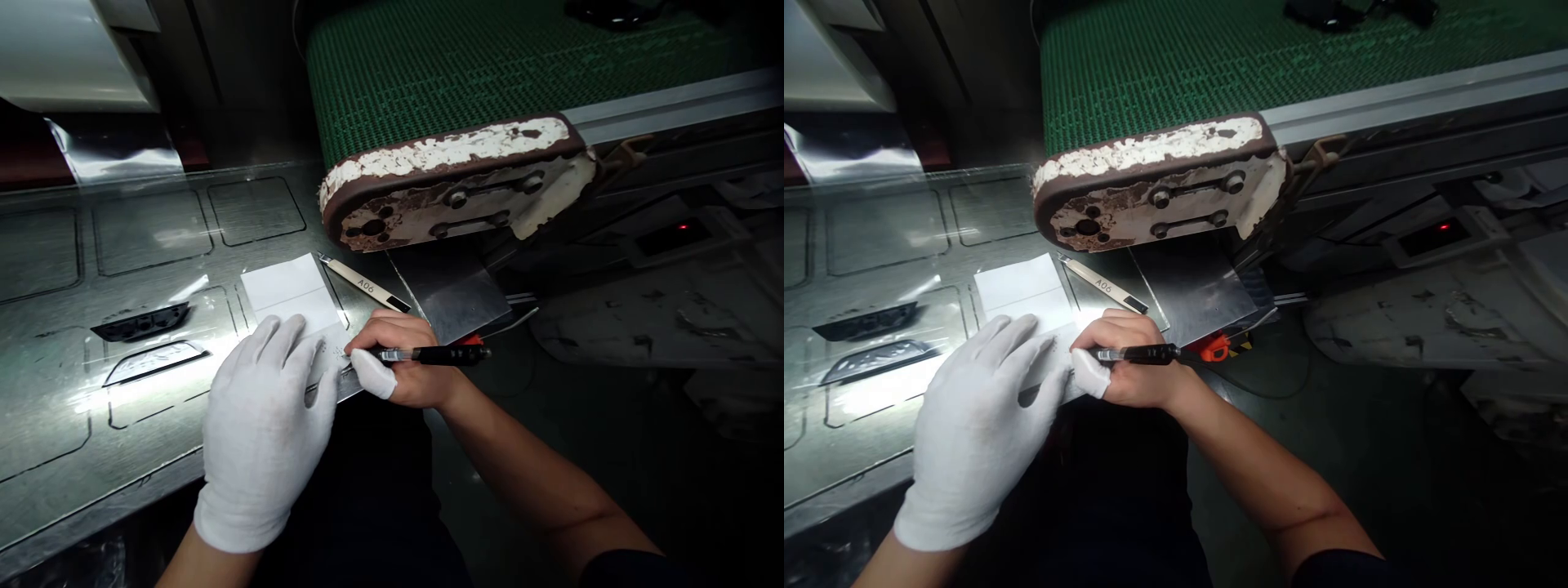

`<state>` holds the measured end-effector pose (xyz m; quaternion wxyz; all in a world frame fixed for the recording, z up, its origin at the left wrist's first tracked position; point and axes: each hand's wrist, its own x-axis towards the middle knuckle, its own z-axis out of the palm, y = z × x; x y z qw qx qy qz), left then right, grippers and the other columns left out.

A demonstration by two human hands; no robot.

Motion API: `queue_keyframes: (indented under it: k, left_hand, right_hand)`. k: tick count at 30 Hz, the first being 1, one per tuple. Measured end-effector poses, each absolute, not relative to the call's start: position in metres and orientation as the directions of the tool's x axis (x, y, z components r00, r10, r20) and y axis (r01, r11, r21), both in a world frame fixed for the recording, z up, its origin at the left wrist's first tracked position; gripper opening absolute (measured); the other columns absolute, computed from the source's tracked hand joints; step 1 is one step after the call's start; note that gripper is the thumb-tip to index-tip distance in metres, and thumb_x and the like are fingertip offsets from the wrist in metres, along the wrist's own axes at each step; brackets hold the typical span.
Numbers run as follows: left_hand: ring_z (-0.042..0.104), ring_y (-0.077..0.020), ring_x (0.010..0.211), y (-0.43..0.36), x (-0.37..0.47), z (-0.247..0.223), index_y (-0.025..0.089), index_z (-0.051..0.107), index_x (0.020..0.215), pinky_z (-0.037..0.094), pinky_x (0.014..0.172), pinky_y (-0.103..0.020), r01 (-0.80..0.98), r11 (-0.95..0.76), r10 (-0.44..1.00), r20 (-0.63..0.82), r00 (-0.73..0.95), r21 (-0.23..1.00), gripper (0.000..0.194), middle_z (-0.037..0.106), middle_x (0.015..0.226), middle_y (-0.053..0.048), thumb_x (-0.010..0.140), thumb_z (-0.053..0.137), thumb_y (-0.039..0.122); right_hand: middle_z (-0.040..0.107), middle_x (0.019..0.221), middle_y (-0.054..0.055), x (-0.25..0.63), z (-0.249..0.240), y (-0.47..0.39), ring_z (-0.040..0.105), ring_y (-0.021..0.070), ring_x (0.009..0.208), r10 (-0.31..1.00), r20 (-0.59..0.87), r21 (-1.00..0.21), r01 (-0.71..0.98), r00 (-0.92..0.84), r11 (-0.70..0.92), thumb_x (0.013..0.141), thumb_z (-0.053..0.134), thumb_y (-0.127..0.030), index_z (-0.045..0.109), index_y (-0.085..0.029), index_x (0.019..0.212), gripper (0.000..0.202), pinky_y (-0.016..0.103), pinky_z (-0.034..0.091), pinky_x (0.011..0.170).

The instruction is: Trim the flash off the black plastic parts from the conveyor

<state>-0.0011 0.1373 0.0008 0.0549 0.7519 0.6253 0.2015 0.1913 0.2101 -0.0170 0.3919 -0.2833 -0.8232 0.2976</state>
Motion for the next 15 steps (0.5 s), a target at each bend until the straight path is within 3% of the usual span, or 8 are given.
queue_keyframes:
  k: [5, 11, 15]
  left_hand:
    - [0.061, -0.0357, 0.114, 0.1384, 0.0002, 0.0034, 0.020, 0.063, 0.109, 0.050, 0.097, -0.053, 0.918, -0.216, 0.963, 0.226, 0.145, 0.331, 0.015, 0.067, 0.126, -0.012, 0.099, 0.057, 0.029]
    - [0.060, -0.0342, 0.111, 0.1407, 0.0015, 0.0037, 0.020, 0.062, 0.107, 0.049, 0.096, -0.051, 0.928, -0.192, 0.967, 0.220, 0.125, 0.318, 0.015, 0.066, 0.119, -0.010, 0.102, 0.053, 0.032]
    - [0.060, -0.0336, 0.110, 0.1396, 0.0011, 0.0034, 0.020, 0.061, 0.108, 0.049, 0.095, -0.051, 0.931, -0.202, 0.966, 0.220, 0.137, 0.304, 0.017, 0.066, 0.119, -0.011, 0.103, 0.051, 0.033]
  right_hand:
    - [0.071, 0.080, 0.002, 0.1904, -0.0139, 0.2086, 0.064, 0.0154, 0.070, 0.728, 0.460, -0.725, 0.259, -0.508, 0.638, 0.089, 0.069, -0.023, 0.072, -0.020, 0.095, 0.007, 0.030, 0.052, 0.066]
    - [0.080, 0.105, 0.007, 0.1916, -0.0127, 0.2080, 0.074, 0.0199, 0.097, 0.706, 0.477, -0.724, 0.222, -0.524, 0.653, 0.099, 0.064, -0.020, 0.069, -0.019, 0.125, 0.026, 0.037, 0.060, 0.090]
    - [0.079, 0.116, 0.009, 0.1902, -0.0094, 0.2076, 0.074, 0.0193, 0.102, 0.701, 0.473, -0.699, 0.256, -0.534, 0.667, 0.101, 0.062, -0.021, 0.067, -0.018, 0.128, 0.027, 0.036, 0.060, 0.093]
